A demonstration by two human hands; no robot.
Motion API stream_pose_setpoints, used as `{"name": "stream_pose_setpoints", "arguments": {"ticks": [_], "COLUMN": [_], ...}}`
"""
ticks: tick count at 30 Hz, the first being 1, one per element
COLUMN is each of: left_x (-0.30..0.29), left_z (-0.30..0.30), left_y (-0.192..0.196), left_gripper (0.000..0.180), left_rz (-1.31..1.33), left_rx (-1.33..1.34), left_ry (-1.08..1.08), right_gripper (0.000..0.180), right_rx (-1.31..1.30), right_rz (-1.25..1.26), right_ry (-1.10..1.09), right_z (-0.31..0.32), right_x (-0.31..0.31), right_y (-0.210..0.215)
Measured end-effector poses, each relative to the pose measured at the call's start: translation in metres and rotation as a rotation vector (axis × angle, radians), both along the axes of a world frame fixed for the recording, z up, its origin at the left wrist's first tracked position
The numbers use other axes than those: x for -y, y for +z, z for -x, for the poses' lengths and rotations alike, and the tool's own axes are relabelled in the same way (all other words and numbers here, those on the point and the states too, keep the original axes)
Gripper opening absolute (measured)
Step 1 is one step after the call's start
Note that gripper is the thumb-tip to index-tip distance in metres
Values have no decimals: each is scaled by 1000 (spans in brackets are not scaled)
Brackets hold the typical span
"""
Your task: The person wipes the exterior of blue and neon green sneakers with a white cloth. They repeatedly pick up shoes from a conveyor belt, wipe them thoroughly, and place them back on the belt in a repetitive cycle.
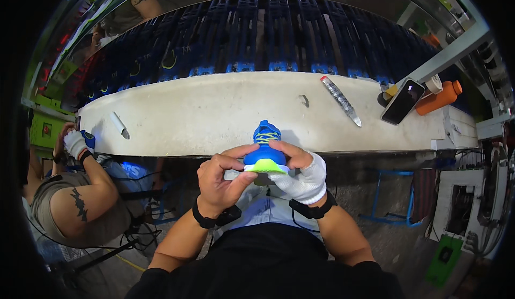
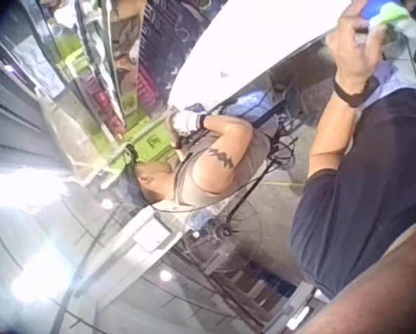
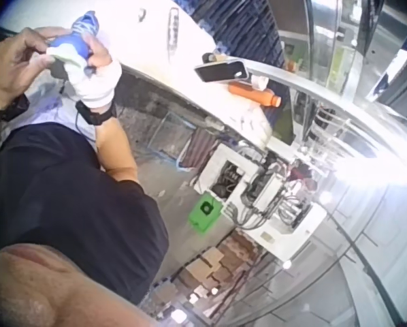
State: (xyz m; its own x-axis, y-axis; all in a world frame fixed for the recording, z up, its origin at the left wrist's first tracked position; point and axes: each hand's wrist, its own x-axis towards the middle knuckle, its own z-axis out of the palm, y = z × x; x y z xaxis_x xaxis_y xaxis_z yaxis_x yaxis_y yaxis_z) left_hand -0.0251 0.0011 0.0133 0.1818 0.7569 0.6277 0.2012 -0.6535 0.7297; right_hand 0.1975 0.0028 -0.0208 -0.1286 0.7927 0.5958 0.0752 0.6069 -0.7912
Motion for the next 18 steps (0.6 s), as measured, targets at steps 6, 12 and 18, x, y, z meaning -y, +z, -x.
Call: {"name": "stream_pose_setpoints", "arguments": {"ticks": [6,12,18], "left_x": [-6,-12,-15], "left_z": [22,44,30], "left_y": [16,71,88], "left_gripper": [47,61,89], "left_rz": [-84,-288,69], "left_rx": [-265,-598,-673], "left_ry": [43,-17,-50], "right_gripper": [39,41,41], "right_rx": [14,59,307], "right_rz": [-59,-167,-177], "right_ry": [48,73,31], "right_z": [15,18,29], "right_x": [-14,-18,-1], "right_y": [3,6,19]}}
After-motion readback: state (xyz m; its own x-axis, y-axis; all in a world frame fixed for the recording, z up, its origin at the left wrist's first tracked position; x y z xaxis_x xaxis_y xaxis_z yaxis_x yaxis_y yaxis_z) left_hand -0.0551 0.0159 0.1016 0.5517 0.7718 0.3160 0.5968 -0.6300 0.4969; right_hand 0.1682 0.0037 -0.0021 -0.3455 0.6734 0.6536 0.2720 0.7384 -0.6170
